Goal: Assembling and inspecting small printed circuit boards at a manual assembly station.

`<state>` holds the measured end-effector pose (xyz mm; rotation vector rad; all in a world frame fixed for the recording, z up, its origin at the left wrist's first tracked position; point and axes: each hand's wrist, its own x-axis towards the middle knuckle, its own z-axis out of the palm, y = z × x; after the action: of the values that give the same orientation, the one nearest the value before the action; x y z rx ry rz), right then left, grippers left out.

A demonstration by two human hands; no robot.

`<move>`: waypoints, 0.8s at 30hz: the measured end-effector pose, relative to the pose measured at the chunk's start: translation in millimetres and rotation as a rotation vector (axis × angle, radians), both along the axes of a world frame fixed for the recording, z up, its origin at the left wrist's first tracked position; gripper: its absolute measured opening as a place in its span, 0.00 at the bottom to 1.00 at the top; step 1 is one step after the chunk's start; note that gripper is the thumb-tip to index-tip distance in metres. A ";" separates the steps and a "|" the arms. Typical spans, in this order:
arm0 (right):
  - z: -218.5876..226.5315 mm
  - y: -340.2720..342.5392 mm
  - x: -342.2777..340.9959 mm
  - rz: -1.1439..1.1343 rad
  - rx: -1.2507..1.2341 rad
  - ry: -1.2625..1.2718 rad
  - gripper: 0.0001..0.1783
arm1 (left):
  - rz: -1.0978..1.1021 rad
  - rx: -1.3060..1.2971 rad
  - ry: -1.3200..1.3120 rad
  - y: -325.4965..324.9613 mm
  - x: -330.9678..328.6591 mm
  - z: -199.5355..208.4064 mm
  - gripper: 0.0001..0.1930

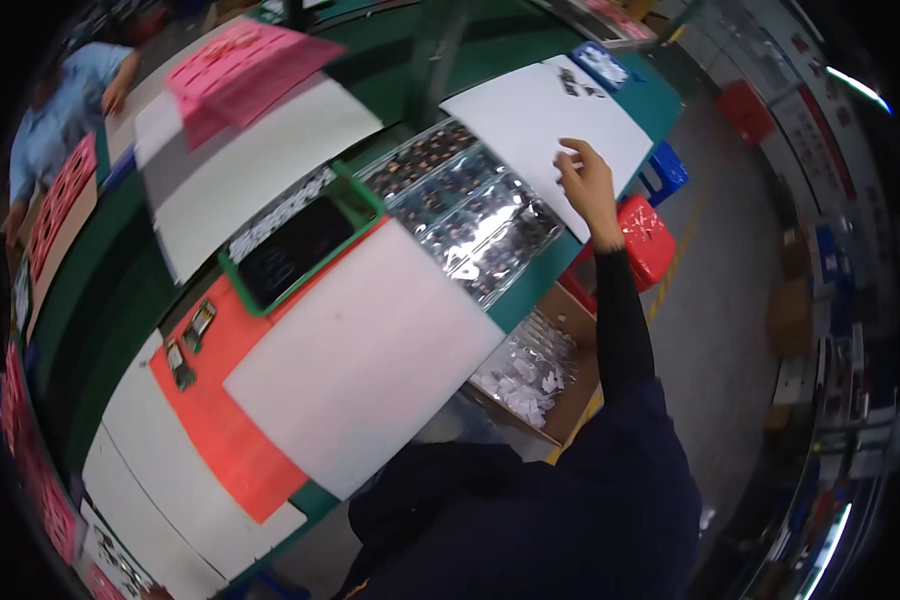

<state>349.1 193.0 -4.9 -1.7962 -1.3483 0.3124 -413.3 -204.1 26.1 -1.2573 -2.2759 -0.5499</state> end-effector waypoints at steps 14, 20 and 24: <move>-63.9 233.2 197.3 -0.368 -0.020 -0.565 0.26 | -0.035 0.167 -0.777 82.3 124.4 -111.9 0.16; -36.2 197.7 188.8 -0.102 -0.083 0.243 0.25 | -0.212 0.196 -0.511 107.5 166.1 -88.4 0.14; 1.6 124.4 102.0 0.199 -0.109 1.040 0.22 | -0.349 0.203 -0.812 118.7 227.5 -39.2 0.22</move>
<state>451.1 317.4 -3.3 -1.2314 -0.7379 1.2413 -185.8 -85.4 -13.0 -1.5127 -2.4990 -1.6213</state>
